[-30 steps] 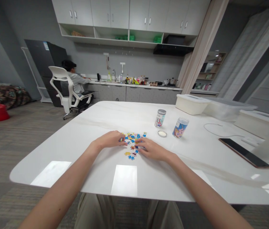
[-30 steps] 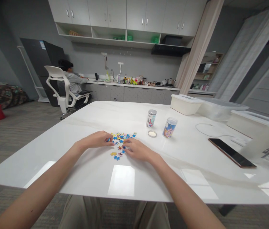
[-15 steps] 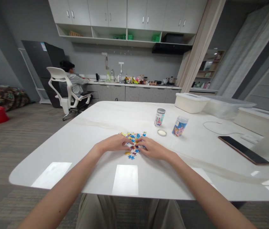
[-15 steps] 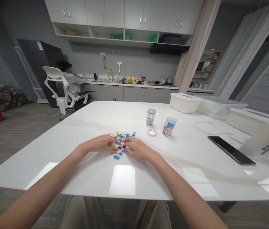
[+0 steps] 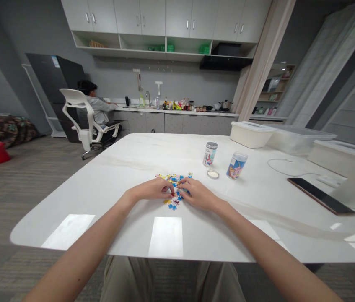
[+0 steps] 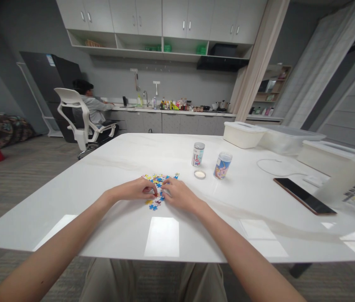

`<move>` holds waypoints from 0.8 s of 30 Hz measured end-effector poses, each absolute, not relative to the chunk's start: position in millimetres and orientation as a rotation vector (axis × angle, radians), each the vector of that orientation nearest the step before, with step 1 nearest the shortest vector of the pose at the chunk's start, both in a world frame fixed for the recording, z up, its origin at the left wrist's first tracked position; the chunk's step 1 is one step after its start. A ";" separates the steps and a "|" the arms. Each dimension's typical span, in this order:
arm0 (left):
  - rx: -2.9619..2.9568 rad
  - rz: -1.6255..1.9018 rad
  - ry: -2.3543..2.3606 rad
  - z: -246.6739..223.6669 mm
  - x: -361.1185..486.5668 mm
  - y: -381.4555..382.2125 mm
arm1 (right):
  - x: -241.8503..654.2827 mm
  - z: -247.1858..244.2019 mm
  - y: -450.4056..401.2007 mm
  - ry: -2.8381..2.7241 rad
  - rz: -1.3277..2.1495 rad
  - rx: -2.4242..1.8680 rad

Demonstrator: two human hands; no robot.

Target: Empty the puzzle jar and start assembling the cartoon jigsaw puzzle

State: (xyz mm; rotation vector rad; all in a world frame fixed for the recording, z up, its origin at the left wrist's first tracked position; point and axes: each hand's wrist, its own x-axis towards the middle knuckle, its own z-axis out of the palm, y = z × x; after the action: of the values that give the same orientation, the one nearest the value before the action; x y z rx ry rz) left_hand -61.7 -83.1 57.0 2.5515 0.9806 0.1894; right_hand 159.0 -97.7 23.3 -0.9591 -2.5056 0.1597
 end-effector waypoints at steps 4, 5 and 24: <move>2.542 0.188 0.982 55.6 -61.3 -81.8 | 156.0 20.7 -98.2 -2.497 0.222 -0.939; 2.547 0.191 0.981 55.2 -61.6 -81.2 | 155.5 20.4 -98.3 -2.487 0.252 -0.940; 2.610 0.238 1.075 59.1 -69.8 -80.2 | 162.9 31.6 -95.4 -2.220 0.292 -1.205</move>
State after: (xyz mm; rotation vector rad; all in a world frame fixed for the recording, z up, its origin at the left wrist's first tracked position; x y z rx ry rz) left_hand -69.8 -80.2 59.1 2.6100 1.0752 0.2380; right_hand 162.9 -95.4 31.6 -1.2055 -2.2204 0.2918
